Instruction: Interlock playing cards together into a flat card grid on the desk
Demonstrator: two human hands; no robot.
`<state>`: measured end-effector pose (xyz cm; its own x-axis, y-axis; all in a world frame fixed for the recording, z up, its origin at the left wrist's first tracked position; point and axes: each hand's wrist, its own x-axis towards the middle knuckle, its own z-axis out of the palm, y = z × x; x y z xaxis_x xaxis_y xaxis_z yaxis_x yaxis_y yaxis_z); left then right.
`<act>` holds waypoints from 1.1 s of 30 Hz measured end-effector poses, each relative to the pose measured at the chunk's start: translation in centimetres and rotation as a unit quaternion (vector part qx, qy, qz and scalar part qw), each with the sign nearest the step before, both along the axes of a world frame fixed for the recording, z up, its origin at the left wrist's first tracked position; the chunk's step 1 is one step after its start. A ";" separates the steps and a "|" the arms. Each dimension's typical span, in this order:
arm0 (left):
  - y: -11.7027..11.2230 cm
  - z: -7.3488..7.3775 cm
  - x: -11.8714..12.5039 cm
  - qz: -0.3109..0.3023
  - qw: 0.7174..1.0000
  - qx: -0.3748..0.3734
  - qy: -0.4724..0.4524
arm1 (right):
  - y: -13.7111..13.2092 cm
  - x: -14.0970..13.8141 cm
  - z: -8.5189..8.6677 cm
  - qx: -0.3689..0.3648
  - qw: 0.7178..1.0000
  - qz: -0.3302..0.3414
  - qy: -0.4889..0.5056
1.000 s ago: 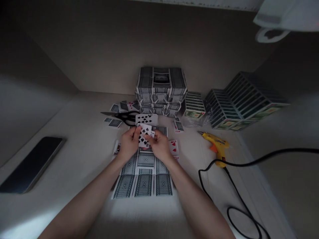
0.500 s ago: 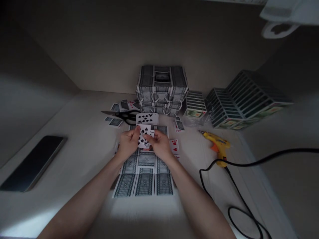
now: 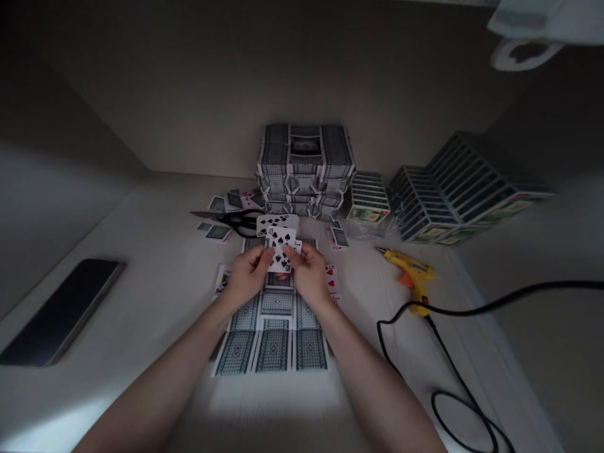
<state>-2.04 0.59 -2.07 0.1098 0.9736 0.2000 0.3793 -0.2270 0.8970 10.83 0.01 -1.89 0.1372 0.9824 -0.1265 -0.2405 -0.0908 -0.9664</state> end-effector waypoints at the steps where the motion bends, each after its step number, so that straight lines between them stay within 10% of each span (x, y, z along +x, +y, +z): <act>1: 0.0 0.0 -0.1 -0.005 1.000 -0.009 -0.006 | 0.0 0.0 0.0 0.000 1.000 0.005 0.000; 33: 1.7 0.7 -1.7 0.002 0.972 -0.129 -0.196 | 0.4 0.5 0.1 -0.001 0.995 0.095 -0.008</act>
<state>-3.71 2.31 -1.34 0.0697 0.9973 -0.0247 -0.0023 0.0249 0.9997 11.36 0.39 -1.84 -0.0483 0.9907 -0.1275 -0.2033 -0.1347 -0.9698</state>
